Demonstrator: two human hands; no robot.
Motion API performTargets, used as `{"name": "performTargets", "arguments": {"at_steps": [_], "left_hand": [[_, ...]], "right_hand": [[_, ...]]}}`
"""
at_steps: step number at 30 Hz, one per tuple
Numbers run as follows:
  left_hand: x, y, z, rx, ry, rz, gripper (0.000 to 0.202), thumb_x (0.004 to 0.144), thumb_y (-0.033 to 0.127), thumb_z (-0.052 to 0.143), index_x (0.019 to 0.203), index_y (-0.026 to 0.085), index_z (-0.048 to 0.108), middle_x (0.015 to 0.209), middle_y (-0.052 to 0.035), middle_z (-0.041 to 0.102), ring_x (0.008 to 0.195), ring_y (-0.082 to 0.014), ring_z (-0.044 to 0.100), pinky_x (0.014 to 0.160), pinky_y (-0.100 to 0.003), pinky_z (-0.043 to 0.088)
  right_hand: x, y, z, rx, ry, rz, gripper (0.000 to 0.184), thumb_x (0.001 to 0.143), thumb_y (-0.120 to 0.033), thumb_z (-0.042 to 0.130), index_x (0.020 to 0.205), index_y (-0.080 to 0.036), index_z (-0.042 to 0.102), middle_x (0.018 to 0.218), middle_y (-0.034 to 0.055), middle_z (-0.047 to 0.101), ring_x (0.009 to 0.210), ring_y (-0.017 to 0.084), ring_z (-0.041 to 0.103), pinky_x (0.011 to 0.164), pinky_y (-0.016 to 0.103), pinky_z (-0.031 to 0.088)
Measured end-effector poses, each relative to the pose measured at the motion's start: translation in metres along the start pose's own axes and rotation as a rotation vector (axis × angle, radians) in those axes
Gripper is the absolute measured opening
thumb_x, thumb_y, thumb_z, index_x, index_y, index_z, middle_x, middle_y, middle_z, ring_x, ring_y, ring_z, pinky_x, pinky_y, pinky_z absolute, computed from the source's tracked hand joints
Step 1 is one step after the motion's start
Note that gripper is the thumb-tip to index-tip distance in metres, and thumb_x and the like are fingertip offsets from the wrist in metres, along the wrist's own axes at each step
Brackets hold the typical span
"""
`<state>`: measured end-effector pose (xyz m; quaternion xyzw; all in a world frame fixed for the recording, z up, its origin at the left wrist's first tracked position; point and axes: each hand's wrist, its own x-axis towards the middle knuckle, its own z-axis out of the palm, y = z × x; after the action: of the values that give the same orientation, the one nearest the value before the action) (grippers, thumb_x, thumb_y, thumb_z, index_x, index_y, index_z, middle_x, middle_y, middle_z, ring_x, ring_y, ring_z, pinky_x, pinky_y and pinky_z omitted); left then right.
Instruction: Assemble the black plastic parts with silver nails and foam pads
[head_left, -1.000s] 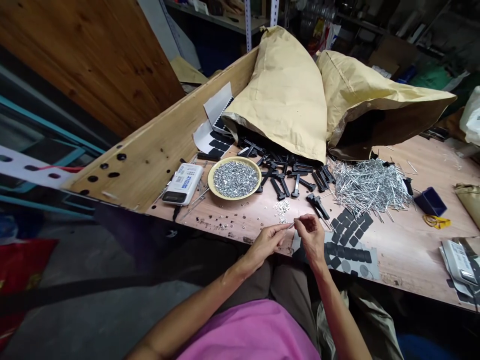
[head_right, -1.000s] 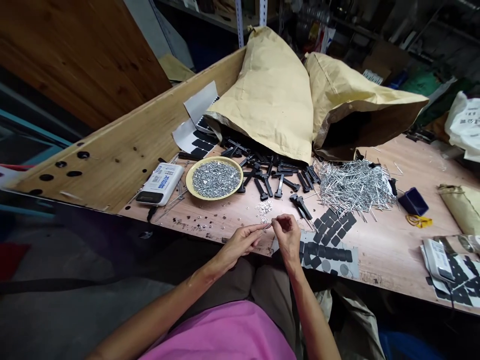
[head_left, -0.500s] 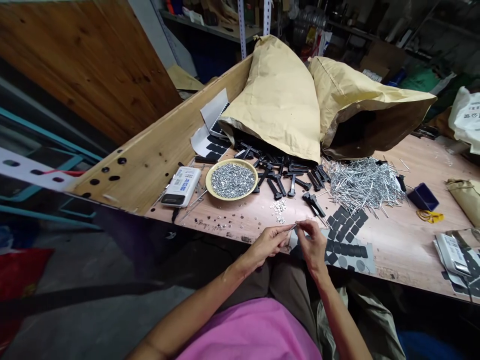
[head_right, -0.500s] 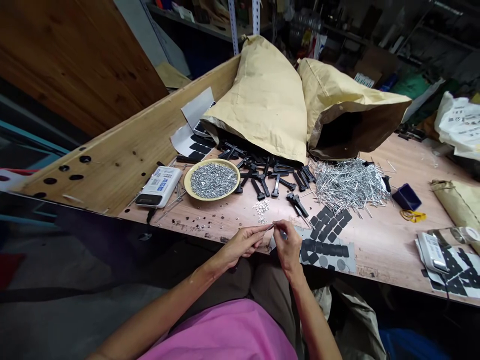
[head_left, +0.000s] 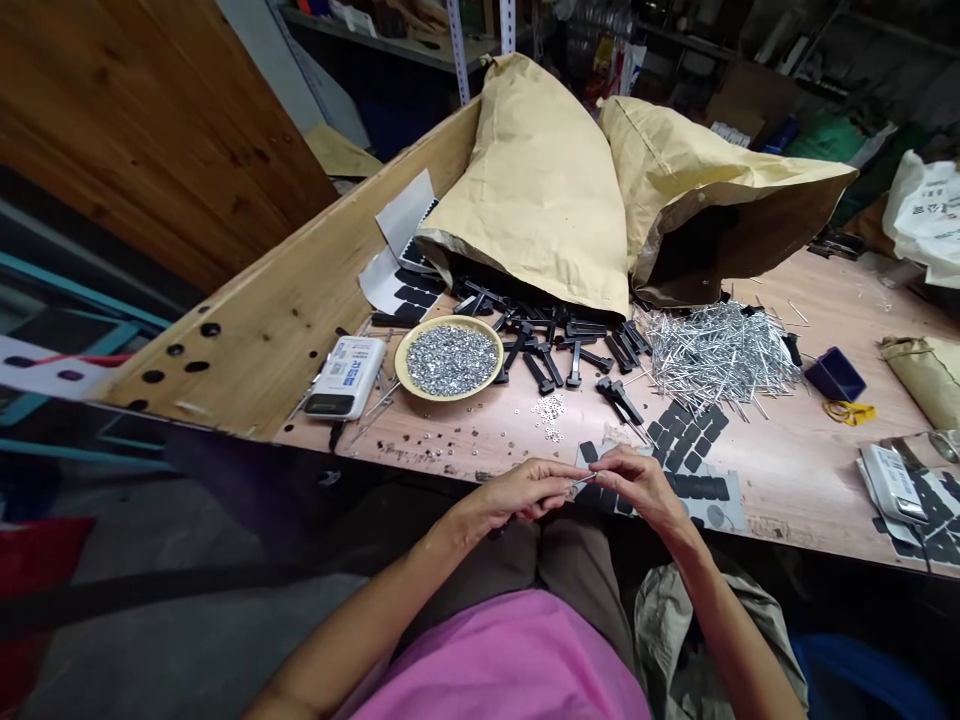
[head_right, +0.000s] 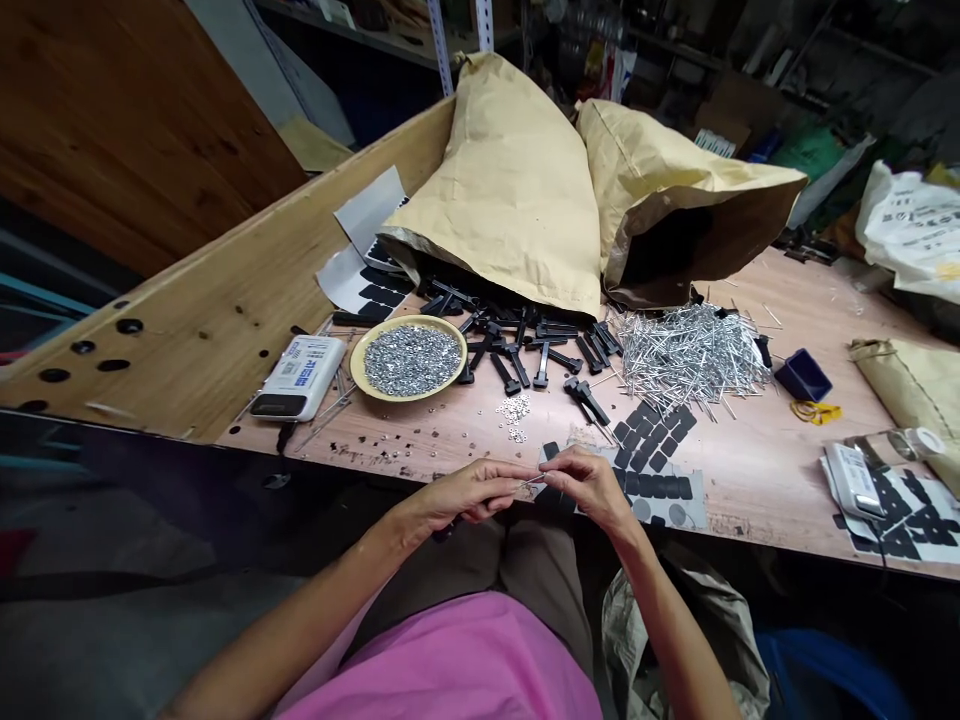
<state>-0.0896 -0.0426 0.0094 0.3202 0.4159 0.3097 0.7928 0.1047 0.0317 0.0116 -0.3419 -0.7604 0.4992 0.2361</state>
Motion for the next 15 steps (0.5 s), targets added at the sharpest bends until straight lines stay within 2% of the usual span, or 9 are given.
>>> {"name": "performTargets", "arguments": {"at_steps": [6, 9, 12, 15], "left_hand": [[0.002, -0.005, 0.003, 0.075, 0.045, 0.051, 0.062, 0.070, 0.052, 0.062, 0.115, 0.011, 0.059, 0.051, 0.0096, 0.034, 0.040, -0.0030, 0.019, 0.038, -0.019, 0.010], [0.005, -0.007, 0.006, 0.120, 0.061, 0.125, 0.057, 0.073, 0.054, 0.059, 0.109, 0.010, 0.062, 0.052, 0.0088, 0.033, 0.043, -0.0041, 0.022, 0.040, -0.019, 0.014], [0.008, -0.009, 0.007, 0.211, 0.090, 0.235, 0.049, 0.076, 0.053, 0.056, 0.097, 0.010, 0.066, 0.054, 0.0061, 0.037, 0.048, -0.0057, 0.029, 0.043, -0.019, 0.020], [0.010, -0.011, 0.008, 0.293, 0.064, 0.258, 0.045, 0.079, 0.051, 0.053, 0.092, 0.010, 0.068, 0.053, 0.0048, 0.042, 0.048, -0.0061, 0.032, 0.043, -0.019, 0.023]], "right_hand": [[-0.004, -0.014, -0.002, -0.202, -0.014, -0.136, 0.028, 0.085, -0.044, 0.055, 0.082, -0.020, 0.070, 0.074, 0.0039, 0.068, 0.068, 0.014, 0.063, 0.062, 0.024, 0.049], [-0.008, -0.019, -0.002, -0.311, -0.011, -0.214, 0.028, 0.089, -0.040, 0.048, 0.086, -0.019, 0.067, 0.079, 0.0048, 0.068, 0.073, 0.014, 0.064, 0.066, 0.023, 0.050], [-0.012, -0.020, -0.003, -0.398, -0.022, -0.289, 0.029, 0.092, -0.036, 0.043, 0.087, -0.018, 0.064, 0.079, 0.0054, 0.067, 0.073, 0.013, 0.064, 0.066, 0.022, 0.050], [-0.016, -0.018, -0.005, -0.462, -0.027, -0.360, 0.028, 0.094, -0.033, 0.039, 0.087, -0.018, 0.061, 0.077, 0.0047, 0.066, 0.072, 0.012, 0.063, 0.065, 0.021, 0.049]]}}
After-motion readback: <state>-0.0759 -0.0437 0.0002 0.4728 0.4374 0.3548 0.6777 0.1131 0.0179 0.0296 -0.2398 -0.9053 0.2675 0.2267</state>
